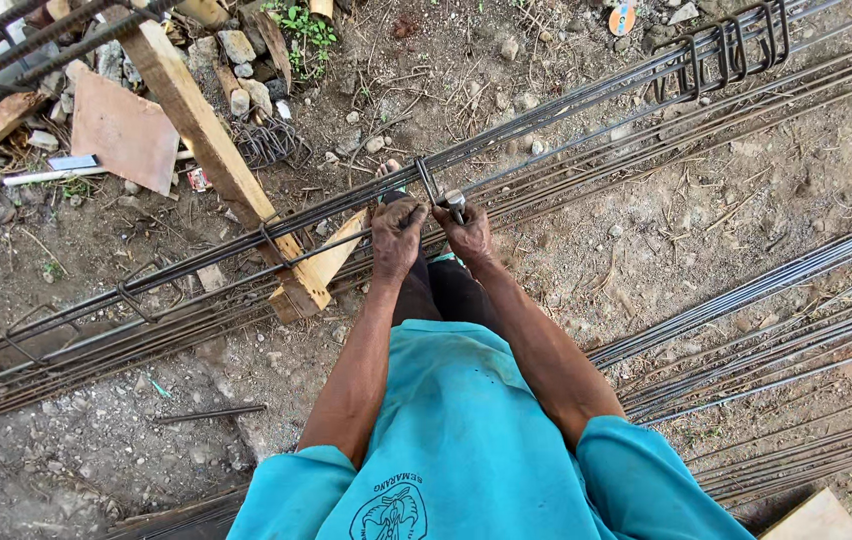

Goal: The person uses a handheld tool to twist and secure wire ties around the intersections of a steel rebar grid. They repeatedly position the tool on the wire, rotate it to tighten the connection, and move along the structure to fasten multiple points.

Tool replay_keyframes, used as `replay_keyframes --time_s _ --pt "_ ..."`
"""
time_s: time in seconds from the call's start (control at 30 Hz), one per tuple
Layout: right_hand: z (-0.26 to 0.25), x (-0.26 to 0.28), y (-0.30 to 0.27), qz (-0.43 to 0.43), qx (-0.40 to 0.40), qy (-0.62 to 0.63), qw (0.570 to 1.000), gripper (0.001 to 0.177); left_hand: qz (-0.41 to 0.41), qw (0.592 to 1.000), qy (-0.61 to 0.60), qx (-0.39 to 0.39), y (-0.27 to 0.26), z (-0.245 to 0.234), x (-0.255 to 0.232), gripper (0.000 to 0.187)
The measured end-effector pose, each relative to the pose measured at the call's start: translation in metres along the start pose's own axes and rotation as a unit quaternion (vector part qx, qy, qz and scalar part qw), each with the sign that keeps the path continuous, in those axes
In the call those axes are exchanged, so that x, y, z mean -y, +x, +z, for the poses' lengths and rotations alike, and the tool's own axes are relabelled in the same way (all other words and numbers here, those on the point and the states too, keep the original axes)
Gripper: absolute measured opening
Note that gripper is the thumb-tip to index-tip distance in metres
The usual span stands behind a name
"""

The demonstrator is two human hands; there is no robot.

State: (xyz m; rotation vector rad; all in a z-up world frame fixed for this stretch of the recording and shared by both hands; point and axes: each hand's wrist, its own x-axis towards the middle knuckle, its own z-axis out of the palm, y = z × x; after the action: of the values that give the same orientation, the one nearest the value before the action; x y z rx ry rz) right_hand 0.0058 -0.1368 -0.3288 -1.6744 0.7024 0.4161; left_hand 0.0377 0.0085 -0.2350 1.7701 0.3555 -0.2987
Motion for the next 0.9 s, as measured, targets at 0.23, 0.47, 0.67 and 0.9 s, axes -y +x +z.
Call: replay_keyframes --time_s 0.23,0.47,0.67,0.9 --pt "0.010 -0.033 0.008 -0.018 -0.037 0.010 0.999 0.027 0.165 0.982 0.092 0.026 -0.013 -0.006 -0.033 0.010" --pt "0.013 -0.014 -0.011 0.010 -0.066 -0.029 0.997 0.032 0.175 0.976 0.127 -0.015 0.007 0.017 -0.029 0.010" --pt "0.015 0.048 -0.033 -0.018 -0.121 0.071 0.990 0.014 0.067 0.968 0.217 -0.108 -0.002 0.025 -0.124 0.031" --pt "0.014 0.030 -0.022 -0.051 -0.118 0.071 0.989 0.008 -0.144 0.954 0.222 -0.143 0.017 0.043 -0.135 0.017"
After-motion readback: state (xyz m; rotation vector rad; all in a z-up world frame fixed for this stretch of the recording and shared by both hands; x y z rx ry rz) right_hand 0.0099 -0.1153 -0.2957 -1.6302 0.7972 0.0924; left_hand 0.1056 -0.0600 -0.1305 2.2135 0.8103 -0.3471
